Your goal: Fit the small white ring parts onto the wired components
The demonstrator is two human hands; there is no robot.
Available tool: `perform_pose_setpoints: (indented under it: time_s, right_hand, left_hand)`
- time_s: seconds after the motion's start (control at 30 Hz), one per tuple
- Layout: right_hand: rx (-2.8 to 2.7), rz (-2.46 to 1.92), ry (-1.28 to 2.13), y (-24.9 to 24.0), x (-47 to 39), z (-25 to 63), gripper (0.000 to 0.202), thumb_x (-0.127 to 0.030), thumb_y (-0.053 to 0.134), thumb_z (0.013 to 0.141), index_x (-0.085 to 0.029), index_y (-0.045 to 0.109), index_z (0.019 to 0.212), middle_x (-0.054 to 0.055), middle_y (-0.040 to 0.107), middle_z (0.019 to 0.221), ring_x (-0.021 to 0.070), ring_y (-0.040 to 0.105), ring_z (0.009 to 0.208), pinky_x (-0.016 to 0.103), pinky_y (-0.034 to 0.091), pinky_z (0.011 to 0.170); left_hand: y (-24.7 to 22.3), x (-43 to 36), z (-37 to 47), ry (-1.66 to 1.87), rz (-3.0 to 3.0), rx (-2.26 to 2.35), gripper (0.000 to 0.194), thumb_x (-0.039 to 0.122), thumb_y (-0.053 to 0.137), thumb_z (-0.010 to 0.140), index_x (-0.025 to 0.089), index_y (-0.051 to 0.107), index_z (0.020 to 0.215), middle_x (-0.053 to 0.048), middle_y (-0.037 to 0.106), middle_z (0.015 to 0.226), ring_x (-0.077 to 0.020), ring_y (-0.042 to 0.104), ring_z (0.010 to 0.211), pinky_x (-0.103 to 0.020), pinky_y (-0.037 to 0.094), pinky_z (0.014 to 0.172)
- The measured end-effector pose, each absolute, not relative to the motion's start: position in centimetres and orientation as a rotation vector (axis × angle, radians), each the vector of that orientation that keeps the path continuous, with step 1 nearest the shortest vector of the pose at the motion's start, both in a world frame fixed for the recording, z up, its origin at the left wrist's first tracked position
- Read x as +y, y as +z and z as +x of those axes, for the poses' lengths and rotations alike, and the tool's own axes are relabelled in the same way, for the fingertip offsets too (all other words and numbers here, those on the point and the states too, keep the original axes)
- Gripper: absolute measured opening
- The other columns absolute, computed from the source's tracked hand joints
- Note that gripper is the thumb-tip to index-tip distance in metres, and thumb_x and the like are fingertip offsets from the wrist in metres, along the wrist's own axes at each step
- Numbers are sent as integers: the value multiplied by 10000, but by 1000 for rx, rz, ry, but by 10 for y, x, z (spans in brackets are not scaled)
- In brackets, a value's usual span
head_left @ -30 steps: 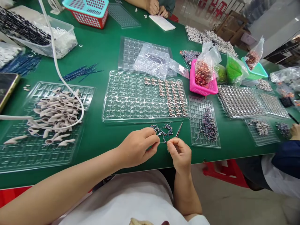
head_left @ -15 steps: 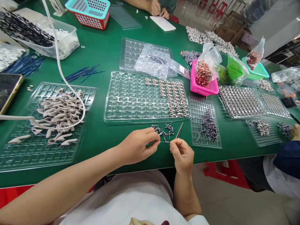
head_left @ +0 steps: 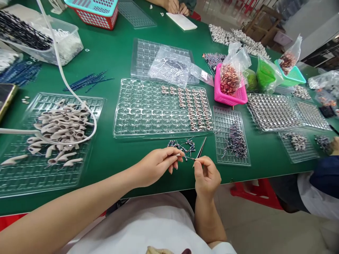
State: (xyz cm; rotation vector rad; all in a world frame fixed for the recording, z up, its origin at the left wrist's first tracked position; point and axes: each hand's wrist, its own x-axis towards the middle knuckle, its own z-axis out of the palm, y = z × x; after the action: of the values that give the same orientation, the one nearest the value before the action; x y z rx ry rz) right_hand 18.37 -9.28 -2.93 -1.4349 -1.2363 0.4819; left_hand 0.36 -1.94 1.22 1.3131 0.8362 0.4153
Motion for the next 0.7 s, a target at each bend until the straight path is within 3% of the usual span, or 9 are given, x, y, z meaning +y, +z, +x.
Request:
perform_pose_setpoints:
  time_s: [0.13,0.7]
  right_hand:
    - [-1299,-1418,391,-28,-93,182,51,-196,593,881,-218,633,858,9,609,743,145,566,681,283,472,592]
    - [-1425,-1436,329,-28,-93,182,66,-182,608,878,-227,631,920,8,644,773,141,593,675,282,480,581]
  left_hand:
    - [12,-22,7,482,1415,867,289,279,410,970,151,617,1126,-51,674,901,-142,617,738,-293,520,748]
    - [11,-20,3,465,1402,808,299,268,372,996,141,612,1121,-67,691,920,-145,631,725,-322,539,744]
